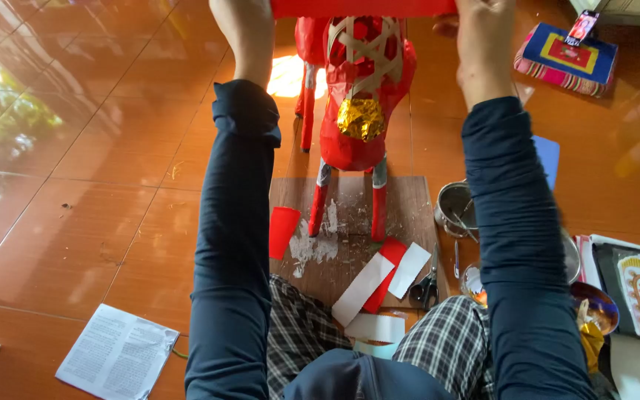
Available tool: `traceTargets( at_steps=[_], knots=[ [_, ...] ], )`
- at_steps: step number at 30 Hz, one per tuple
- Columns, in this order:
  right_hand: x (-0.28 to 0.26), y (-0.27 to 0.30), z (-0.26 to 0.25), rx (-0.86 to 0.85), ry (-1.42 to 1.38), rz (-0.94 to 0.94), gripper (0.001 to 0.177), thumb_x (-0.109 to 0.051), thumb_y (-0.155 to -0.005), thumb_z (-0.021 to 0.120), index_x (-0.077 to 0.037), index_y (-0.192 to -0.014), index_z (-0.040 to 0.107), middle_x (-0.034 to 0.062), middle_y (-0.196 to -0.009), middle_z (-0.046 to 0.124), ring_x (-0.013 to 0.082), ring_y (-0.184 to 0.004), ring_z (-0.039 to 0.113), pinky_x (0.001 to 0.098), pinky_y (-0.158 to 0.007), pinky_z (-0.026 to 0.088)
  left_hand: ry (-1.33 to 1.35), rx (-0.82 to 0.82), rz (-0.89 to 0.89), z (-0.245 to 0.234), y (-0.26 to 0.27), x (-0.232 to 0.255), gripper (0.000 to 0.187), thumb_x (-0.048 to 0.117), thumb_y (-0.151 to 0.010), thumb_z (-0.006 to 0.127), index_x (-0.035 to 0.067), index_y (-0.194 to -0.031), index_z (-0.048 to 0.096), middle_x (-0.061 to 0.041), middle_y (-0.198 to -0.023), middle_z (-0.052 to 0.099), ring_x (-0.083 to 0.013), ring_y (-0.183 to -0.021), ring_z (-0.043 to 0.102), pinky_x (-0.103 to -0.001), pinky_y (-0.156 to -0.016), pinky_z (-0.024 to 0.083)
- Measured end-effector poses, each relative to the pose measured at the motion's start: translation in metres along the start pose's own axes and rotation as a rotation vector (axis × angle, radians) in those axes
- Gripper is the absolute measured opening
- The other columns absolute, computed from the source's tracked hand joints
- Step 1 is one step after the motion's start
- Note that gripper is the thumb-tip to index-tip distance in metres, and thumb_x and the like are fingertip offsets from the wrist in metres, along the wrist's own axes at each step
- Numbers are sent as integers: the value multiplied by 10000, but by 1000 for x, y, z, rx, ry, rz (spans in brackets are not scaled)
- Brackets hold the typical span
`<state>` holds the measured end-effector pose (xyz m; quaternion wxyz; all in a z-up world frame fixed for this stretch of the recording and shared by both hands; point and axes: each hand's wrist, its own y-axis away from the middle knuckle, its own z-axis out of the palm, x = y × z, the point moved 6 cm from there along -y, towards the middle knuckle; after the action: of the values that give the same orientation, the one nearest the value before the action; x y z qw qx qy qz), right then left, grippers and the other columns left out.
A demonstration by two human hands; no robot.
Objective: Decorating a red horse-shaped craft object with paper strips and gold foil
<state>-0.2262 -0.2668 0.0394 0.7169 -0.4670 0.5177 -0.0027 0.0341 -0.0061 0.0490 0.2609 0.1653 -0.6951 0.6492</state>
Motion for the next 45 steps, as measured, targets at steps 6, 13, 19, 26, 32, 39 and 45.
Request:
traceTargets(
  at_steps=[6, 13, 19, 26, 32, 39, 45],
  knots=[
    [-2, 13, 6, 0, 59, 174, 293, -282, -1130, 594, -126, -951, 766, 2, -757, 716, 106, -603, 698, 227, -581, 557, -268, 22, -126, 11, 0, -33, 401, 196, -1034, 700, 170, -689, 499, 54, -567, 538, -57, -467, 365, -294, -410, 357],
    [36, 24, 9, -36, 76, 248, 253, -244, -1181, 605, -107, -1002, 719, 13, -813, 723, 88, -583, 680, 220, -543, 556, -308, -66, -101, 31, 27, -59, 401, 397, -1031, 648, 100, -780, 744, 5, -617, 752, -67, -419, 558, -287, -371, 484],
    [75, 24, 28, -103, 87, -83, 422, -448, -1198, 596, -54, -1165, 742, 74, -877, 758, 138, -649, 723, 262, -563, 625, -149, -162, -66, 60, 42, -72, 440, 247, -1020, 696, 84, -632, 569, 22, -523, 587, -93, -424, 440, -332, -382, 398],
    [78, 39, 64, -171, -293, 144, 342, -434, -1166, 540, -134, -1005, 573, -53, -865, 541, 45, -689, 437, 252, -650, 485, 0, -282, -194, 96, 56, -112, 361, 166, -1061, 695, 87, -710, 671, 1, -567, 597, -78, -404, 432, -249, -353, 398],
    [94, 36, 67, -129, -322, 361, 293, -423, -1121, 616, -138, -1082, 674, -70, -918, 642, 13, -731, 541, 187, -667, 505, 101, -274, -312, 94, 62, -76, 211, 138, -1022, 655, 11, -875, 738, -58, -717, 749, -69, -496, 544, -252, -453, 509],
    [103, 38, 73, -116, -273, 209, 443, -536, -1096, 589, -103, -1189, 597, -26, -1017, 607, 43, -867, 514, 228, -784, 446, 319, -358, -520, 94, 69, -78, 109, 15, -944, 716, -57, -910, 790, -86, -707, 759, -76, -477, 556, -240, -433, 479],
    [130, 59, 97, 1, -622, 559, 802, -652, -927, 592, -115, -1523, 612, 93, -1513, 696, 189, -1330, 678, 317, -1089, 548, 511, -293, -448, 100, 81, -74, 167, 107, -1033, 644, -48, -1047, 701, -127, -909, 759, -135, -700, 676, -279, -643, 616]
  ],
)
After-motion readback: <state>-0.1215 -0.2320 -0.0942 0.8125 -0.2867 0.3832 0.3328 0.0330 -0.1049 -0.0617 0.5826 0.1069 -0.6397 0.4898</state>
